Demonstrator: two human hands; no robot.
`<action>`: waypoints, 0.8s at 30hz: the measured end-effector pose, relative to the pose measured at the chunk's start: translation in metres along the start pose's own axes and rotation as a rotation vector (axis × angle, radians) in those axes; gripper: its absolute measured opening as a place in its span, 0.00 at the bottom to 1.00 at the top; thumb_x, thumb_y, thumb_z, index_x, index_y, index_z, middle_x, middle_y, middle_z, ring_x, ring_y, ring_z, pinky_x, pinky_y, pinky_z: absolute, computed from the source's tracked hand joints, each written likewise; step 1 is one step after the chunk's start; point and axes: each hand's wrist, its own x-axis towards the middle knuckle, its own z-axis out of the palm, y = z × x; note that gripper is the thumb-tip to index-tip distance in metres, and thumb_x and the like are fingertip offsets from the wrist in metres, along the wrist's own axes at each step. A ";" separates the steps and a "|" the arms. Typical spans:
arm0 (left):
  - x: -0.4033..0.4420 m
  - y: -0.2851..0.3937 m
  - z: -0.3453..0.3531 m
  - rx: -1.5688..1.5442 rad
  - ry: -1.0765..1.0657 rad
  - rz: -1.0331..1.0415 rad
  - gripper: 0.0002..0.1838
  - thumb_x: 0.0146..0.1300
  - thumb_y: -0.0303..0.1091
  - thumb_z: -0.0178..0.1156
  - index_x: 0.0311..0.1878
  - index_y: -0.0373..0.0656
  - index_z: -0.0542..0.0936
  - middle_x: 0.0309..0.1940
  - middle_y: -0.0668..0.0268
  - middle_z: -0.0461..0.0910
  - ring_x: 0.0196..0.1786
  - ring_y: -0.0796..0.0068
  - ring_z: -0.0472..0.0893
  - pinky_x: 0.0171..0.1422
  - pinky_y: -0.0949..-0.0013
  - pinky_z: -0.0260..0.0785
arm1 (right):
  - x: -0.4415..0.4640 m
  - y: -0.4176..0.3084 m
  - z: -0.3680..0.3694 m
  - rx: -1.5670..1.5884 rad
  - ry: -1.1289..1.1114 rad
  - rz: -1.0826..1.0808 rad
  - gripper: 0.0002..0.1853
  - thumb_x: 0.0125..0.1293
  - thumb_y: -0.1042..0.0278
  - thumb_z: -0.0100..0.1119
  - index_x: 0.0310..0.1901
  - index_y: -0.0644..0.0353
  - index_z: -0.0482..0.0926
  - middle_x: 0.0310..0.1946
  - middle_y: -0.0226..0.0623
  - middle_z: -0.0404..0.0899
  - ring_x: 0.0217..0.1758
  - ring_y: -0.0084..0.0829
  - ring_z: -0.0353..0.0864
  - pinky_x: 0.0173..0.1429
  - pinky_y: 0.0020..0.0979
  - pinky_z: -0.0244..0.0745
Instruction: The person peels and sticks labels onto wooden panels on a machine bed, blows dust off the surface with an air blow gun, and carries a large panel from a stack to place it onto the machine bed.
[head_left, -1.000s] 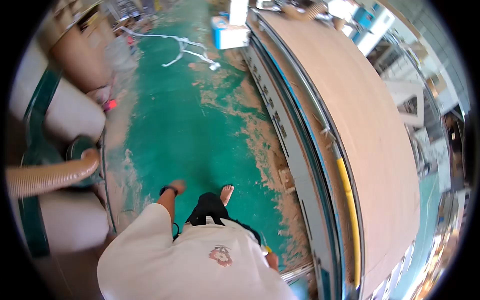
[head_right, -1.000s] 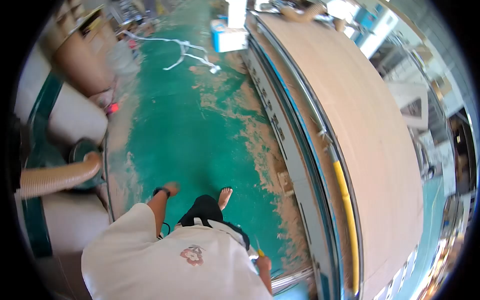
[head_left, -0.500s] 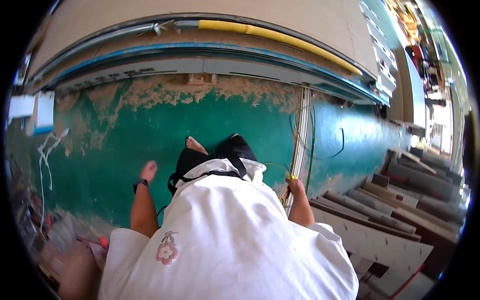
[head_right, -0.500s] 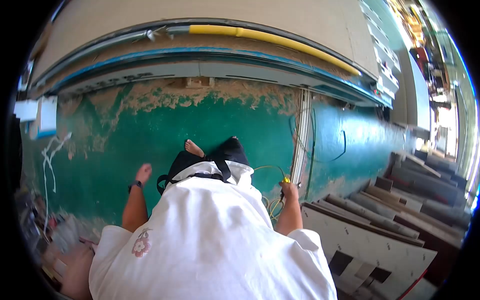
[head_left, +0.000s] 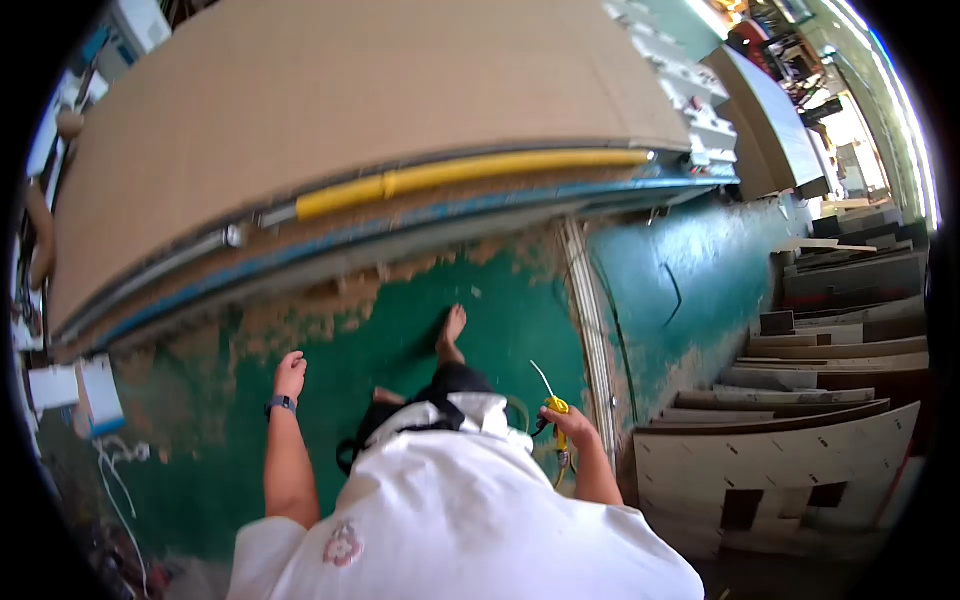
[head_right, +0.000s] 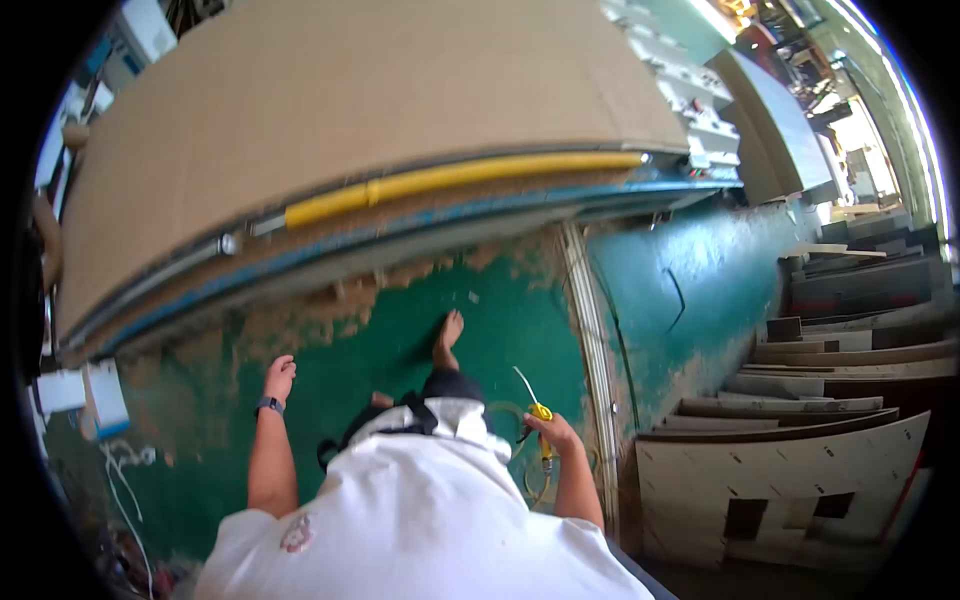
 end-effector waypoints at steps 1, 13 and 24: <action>0.021 0.047 0.004 -0.006 0.009 0.047 0.18 0.68 0.35 0.58 0.59 0.40 0.78 0.44 0.64 0.83 0.45 0.74 0.80 0.51 0.68 0.73 | 0.007 -0.057 -0.021 -0.100 -0.031 -0.027 0.16 0.65 0.51 0.66 0.40 0.58 0.85 0.32 0.29 0.84 0.29 0.23 0.76 0.29 0.30 0.70; 0.194 0.439 0.048 0.523 0.389 0.786 0.18 0.59 0.35 0.64 0.53 0.46 0.80 0.58 0.60 0.76 0.61 0.56 0.75 0.66 0.56 0.68 | 0.200 -0.389 -0.312 -0.129 0.945 -0.138 0.29 0.60 0.39 0.63 0.26 0.64 0.81 0.23 0.41 0.80 0.28 0.30 0.81 0.34 0.37 0.71; 0.260 0.455 0.009 0.767 0.823 -0.045 0.32 0.72 0.53 0.46 0.76 0.54 0.60 0.78 0.58 0.52 0.80 0.55 0.48 0.80 0.45 0.41 | 0.283 -0.535 -0.288 0.081 0.247 -0.362 0.09 0.62 0.64 0.65 0.38 0.60 0.82 0.28 0.33 0.81 0.24 0.28 0.79 0.31 0.32 0.74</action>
